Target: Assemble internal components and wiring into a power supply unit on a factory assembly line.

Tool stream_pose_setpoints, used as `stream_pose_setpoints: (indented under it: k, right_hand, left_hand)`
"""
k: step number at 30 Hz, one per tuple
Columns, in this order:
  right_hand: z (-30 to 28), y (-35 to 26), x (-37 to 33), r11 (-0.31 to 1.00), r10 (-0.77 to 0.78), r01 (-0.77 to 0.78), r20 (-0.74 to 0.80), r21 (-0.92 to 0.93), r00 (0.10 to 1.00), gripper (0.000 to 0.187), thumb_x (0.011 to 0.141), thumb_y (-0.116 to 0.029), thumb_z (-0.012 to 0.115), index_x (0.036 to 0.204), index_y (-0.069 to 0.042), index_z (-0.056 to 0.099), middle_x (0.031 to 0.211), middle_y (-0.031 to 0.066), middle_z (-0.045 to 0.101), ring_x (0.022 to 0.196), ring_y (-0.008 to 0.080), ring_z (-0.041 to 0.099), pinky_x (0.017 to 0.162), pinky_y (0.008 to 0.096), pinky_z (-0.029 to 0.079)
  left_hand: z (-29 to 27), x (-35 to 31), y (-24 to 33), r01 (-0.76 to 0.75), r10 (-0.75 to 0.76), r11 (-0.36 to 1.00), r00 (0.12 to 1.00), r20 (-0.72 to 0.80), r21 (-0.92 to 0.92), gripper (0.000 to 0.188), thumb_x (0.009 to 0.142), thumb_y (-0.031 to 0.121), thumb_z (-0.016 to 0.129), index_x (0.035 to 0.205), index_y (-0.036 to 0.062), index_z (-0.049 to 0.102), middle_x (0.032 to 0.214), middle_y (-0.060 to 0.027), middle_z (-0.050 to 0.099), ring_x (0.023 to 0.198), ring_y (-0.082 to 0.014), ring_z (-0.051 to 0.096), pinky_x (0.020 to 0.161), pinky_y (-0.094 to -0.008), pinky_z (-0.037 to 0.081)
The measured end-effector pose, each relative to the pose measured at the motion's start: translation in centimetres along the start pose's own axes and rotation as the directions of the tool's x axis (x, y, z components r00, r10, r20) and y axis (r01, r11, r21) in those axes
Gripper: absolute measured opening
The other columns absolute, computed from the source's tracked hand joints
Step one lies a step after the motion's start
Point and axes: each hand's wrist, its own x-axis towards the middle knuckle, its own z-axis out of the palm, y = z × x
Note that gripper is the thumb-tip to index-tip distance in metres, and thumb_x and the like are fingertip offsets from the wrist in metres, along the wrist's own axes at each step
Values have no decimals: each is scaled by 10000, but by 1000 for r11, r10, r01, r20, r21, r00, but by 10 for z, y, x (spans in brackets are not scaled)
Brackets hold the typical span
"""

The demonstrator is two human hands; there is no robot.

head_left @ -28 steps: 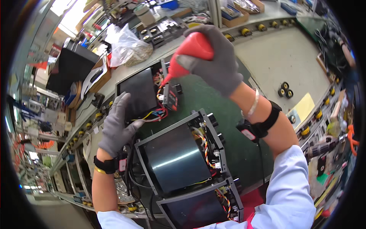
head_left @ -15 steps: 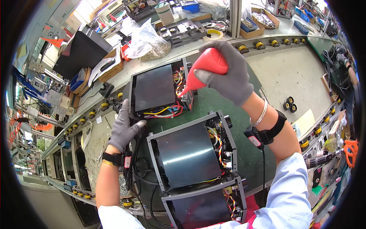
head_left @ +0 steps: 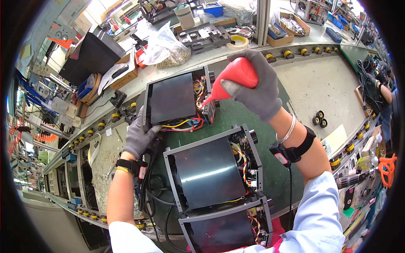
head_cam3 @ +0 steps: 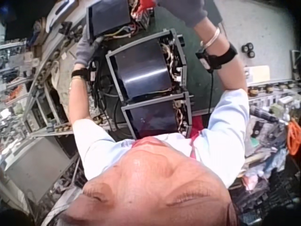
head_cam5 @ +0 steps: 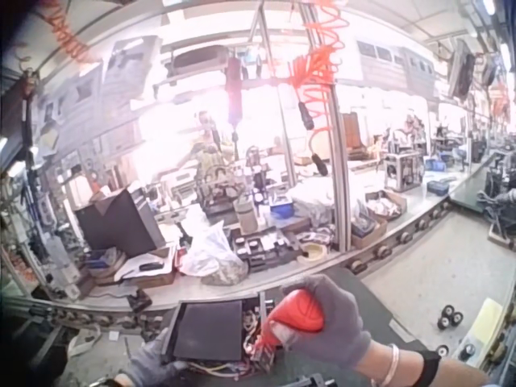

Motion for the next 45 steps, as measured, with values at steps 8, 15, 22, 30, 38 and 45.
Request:
stream_pose_setpoints:
  k: [8, 15, 22, 30, 38, 45]
  right_hand:
    - [-28, -4, -22, 964, -266, 266, -158, -21, 951, 595, 794, -136, 779, 1281, -59, 446, 1191, 167, 611, 1106, 248, 624, 937, 394, 526]
    - [-70, -7, -54, 859, -511, 509, -110, -55, 852, 637, 711, -111, 872, 1218, -62, 490, 1176, 211, 628, 1017, 317, 665, 857, 424, 569]
    - [-32, 20, -45, 782, -548, 584, 208, -218, 810, 467, 717, -88, 791, 1129, -106, 574, 1156, 124, 688, 860, 266, 664, 724, 379, 546]
    - [19, 62, -24, 773, -576, 616, 240, -148, 781, 502, 706, -33, 728, 1176, -110, 568, 1249, 100, 652, 870, 271, 663, 730, 371, 550]
    - [39, 70, -16, 814, -551, 565, 127, -138, 825, 571, 626, -10, 781, 1148, -95, 567, 1188, 96, 667, 877, 294, 669, 734, 382, 561]
    - [43, 81, -15, 812, -559, 564, 75, -152, 826, 551, 619, -3, 783, 1120, -88, 569, 1167, 91, 673, 897, 301, 672, 735, 389, 565]
  left_hand:
    - [-24, 26, 38, 147, -122, 909, 989, 87, -389, 554, 883, 254, 696, 1345, -10, 539, 1063, -106, 697, 957, -205, 674, 827, -312, 512]
    - [-48, 58, 77, 468, -450, 712, 876, 170, -524, 395, 963, 467, 553, 760, 129, 574, 500, 17, 489, 333, -68, 348, 320, -239, 235]
    - [-42, 66, 35, 465, -508, 574, 848, 152, -674, 367, 969, 481, 520, 780, 172, 583, 519, 23, 505, 358, -92, 369, 331, -255, 237]
    - [-44, 59, 34, 469, -489, 585, 855, 174, -661, 351, 955, 504, 513, 844, 177, 573, 535, 26, 500, 373, -88, 371, 347, -249, 228]
    - [-36, 52, 35, 398, -490, 603, 869, 73, -692, 328, 956, 479, 554, 960, 152, 568, 629, 29, 511, 436, -69, 406, 400, -232, 272]
    - [-30, 44, 45, 360, -465, 678, 885, 5, -641, 257, 995, 362, 559, 993, 105, 567, 716, 17, 510, 547, -65, 467, 461, -232, 372]
